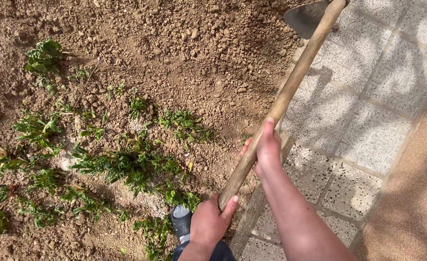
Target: The person uses a hoe to dig and loosen the soil in a garden bed. They repeatedly strike the ground with the tool to break up the earth and remove small weeds along the edge of a paved walkway.
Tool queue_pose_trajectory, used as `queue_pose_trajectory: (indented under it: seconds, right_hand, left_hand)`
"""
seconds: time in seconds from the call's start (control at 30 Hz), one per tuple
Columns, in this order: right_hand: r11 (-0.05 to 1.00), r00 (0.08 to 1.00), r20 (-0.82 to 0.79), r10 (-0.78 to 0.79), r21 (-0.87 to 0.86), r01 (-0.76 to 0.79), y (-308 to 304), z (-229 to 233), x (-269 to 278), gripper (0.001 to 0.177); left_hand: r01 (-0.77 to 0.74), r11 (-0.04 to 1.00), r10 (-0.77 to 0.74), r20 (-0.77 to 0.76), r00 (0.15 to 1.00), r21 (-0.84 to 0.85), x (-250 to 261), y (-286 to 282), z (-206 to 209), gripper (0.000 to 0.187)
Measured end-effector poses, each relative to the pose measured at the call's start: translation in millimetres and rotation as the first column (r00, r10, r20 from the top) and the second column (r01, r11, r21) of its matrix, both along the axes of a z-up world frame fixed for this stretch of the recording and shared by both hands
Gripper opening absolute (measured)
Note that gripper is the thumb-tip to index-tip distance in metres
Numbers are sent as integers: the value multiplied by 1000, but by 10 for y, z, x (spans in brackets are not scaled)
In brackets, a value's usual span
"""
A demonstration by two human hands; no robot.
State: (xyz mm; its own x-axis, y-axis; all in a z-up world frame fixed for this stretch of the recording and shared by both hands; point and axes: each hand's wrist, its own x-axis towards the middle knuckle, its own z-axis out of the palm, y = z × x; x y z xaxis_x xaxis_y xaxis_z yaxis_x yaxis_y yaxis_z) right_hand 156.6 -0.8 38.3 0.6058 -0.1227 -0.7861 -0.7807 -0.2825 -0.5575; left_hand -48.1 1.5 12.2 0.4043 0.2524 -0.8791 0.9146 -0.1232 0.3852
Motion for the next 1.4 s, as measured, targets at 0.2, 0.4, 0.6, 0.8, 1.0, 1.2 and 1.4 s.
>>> queue_pose_trajectory:
  seconds: [0.2, 0.4, 0.6, 0.8, 1.0, 1.2, 1.4]
  right_hand:
    - [979, 981, 4, 194, 69, -194, -81, -303, -120, 47]
    - [977, 959, -185, 213, 42, -209, -328, -1194, -391, 36]
    - [976, 944, -260, 203, 132, -173, -304, -1165, -333, 36]
    - [993, 948, -300, 104, 80, -84, -217, -1003, -228, 16]
    - [995, 962, -269, 53, 96, -28, -219, -827, -303, 17]
    - [998, 990, -125, 57, 10, -57, -49, -255, -56, 21]
    - [998, 996, 65, 64, -14, -63, 29, -94, 76, 18]
  left_hand:
    - [-88, 996, 87, -20, 996, -26, -167, -107, -123, 62]
    - [-153, 987, 143, -188, 972, -41, -353, -369, -335, 66]
    - [-189, 979, 168, -220, 961, -79, -361, -296, -298, 68]
    - [-163, 985, 147, -200, 969, -61, -400, -354, -365, 70]
    - [-97, 995, 93, -163, 982, -16, -625, -240, -377, 66]
    - [-107, 993, 107, -10, 994, -46, -395, -149, -407, 66]
    - [-170, 983, 176, 113, 978, -66, -182, -205, -293, 61]
